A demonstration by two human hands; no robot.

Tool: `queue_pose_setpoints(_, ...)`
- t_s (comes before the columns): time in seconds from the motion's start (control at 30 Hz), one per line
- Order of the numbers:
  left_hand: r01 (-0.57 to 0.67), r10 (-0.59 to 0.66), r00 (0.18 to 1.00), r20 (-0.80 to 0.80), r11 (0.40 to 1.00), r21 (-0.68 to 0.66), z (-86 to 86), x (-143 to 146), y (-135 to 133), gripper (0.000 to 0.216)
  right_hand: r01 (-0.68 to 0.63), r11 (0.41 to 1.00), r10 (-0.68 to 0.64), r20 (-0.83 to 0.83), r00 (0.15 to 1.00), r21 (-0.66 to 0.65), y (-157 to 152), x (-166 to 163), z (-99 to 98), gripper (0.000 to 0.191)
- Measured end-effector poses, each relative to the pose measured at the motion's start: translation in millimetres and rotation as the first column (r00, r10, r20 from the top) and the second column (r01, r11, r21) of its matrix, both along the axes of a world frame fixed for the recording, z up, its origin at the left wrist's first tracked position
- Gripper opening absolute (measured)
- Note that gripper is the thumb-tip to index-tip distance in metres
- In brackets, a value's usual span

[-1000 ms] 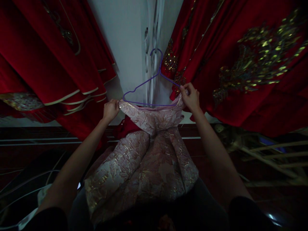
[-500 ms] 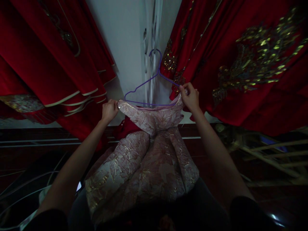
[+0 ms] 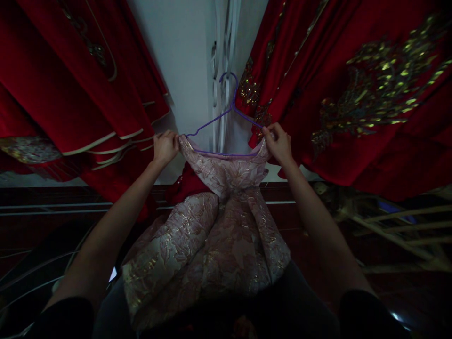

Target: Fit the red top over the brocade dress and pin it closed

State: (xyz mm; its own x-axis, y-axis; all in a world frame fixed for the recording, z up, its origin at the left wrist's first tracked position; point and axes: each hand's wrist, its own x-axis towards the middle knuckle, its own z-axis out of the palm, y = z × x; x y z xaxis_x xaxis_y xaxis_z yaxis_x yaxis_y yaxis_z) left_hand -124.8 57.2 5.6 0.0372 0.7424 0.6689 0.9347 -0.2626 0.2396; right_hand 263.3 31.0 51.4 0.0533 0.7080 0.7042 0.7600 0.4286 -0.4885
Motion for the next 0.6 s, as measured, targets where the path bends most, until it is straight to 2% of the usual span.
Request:
queue_pose_setpoints(0.13,0.171,-0.179,0.965,0.19,0.984,0.057,19.1,33,13,0.027,-0.029,0.999,0.028,-0.02,0.999,-0.023,-2,-2,-2.0,0.046)
queue_pose_setpoints(0.23,0.352,-0.331,0.836,0.437,0.935,0.034,16.6,36,22,0.03,-0.041,0.999,0.04,-0.03,0.999,-0.036,-1,-1,-2.1,0.045)
queue_pose_setpoints(0.3,0.403,-0.299,0.699,0.649,0.915,-0.012,4.7,24,26,0.036,-0.054,0.998,0.053,-0.038,0.998,-0.039,3,0,-2.1,0.045)
queue_pose_setpoints(0.37,0.415,-0.133,0.571,0.81,0.898,-0.145,-15.0,6,23,0.041,-0.072,0.997,0.07,-0.051,0.996,-0.041,7,2,-2.9,0.046)
queue_pose_setpoints(0.4,0.435,-0.031,0.544,0.839,0.865,-0.25,-27.1,-2,19,0.041,-0.08,0.996,0.077,-0.059,0.995,-0.043,9,3,-3.7,0.046)
queue_pose_setpoints(0.43,0.463,0.059,0.57,0.819,0.801,-0.38,-40.0,-10,14,0.041,-0.086,0.995,0.083,-0.065,0.994,-0.045,11,3,-4.6,0.045)
queue_pose_setpoints(0.47,0.491,0.104,0.647,0.755,0.701,-0.517,-53.0,-15,7,0.044,-0.09,0.995,0.086,-0.07,0.994,-0.049,13,4,-5.6,0.045)
queue_pose_setpoints(0.5,0.511,0.089,0.727,0.68,0.592,-0.624,-65.4,-19,0,0.046,-0.091,0.994,0.087,-0.073,0.994,-0.053,14,4,-6.6,0.045)
queue_pose_setpoints(0.53,0.52,0.031,0.781,0.624,0.521,-0.677,-76.3,-20,-7,0.047,-0.091,0.994,0.087,-0.076,0.993,-0.056,15,4,-7.4,0.044)
queue_pose_setpoints(0.6,0.511,-0.083,0.831,0.55,0.503,-0.697,-91.0,-21,-17,0.042,-0.098,0.993,0.093,-0.078,0.993,-0.063,16,5,-8.1,0.043)
